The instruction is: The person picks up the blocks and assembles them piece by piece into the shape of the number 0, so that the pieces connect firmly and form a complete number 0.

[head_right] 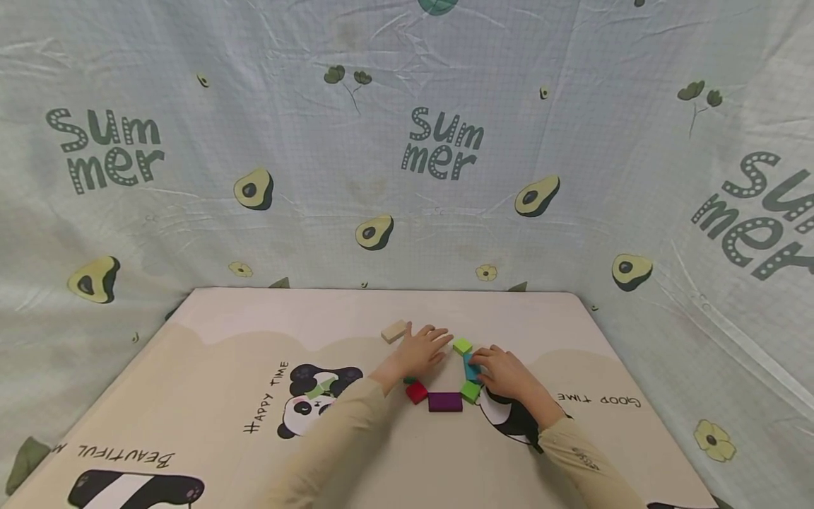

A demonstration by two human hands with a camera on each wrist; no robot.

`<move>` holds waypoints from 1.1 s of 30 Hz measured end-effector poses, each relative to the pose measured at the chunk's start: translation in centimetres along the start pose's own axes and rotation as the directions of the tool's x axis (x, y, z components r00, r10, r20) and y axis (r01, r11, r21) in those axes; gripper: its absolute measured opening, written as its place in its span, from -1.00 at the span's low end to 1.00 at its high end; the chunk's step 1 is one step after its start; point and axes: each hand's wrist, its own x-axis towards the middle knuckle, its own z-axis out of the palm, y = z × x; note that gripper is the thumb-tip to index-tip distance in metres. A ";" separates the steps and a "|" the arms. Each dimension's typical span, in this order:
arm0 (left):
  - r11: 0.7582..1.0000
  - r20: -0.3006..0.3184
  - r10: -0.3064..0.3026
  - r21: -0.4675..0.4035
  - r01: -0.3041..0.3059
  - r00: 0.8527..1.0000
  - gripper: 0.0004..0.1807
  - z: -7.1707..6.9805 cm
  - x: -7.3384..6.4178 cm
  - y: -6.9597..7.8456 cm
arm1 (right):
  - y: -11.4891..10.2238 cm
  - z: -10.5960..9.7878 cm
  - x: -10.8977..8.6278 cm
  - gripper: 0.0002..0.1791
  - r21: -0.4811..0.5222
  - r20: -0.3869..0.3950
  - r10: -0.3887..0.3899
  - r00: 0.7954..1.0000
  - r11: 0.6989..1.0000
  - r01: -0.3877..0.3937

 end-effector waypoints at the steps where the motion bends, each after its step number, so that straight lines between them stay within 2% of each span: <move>1: 1.000 -0.011 0.002 -0.014 -0.002 1.000 -0.56 -0.1 -0.2 -0.6 | 0.0 0.0 0.0 -0.72 0.002 0.000 -0.004 1.000 1.000 0.004; 8: 0.991 -0.101 -0.016 -0.134 0.003 0.995 -0.61 0.0 -2.2 -4.7 | 0.1 -0.1 -0.1 -0.71 -0.009 -0.001 -0.025 1.000 1.000 0.025; 14: 0.987 -0.180 -0.063 -0.157 0.035 0.982 -0.65 0.4 -3.7 -6.7 | 0.0 -0.1 -0.1 -0.71 -0.006 -0.007 -0.028 1.000 1.000 0.028; 16: 0.986 -0.184 -0.094 -0.151 0.066 0.978 -0.65 0.6 -4.0 -7.1 | 0.1 0.0 -0.1 -0.71 -0.001 -0.001 -0.027 1.000 1.000 0.027; 22: 0.977 -0.141 -0.176 -0.148 0.155 0.974 -0.66 1.2 -4.4 -7.7 | 0.0 0.0 -0.1 -0.72 0.009 0.015 -0.020 1.000 1.000 0.020; 27: 0.974 -0.147 -0.201 -0.132 0.182 0.968 -0.65 1.7 -4.2 -7.6 | -0.1 -0.1 -0.1 -0.72 0.008 0.012 -0.019 1.000 1.000 0.019; 33: 0.976 -0.118 -0.215 -0.065 0.209 0.969 -0.61 2.0 -3.9 -7.3 | 0.0 -0.1 -0.2 -0.72 0.003 0.001 -0.017 1.000 1.000 0.017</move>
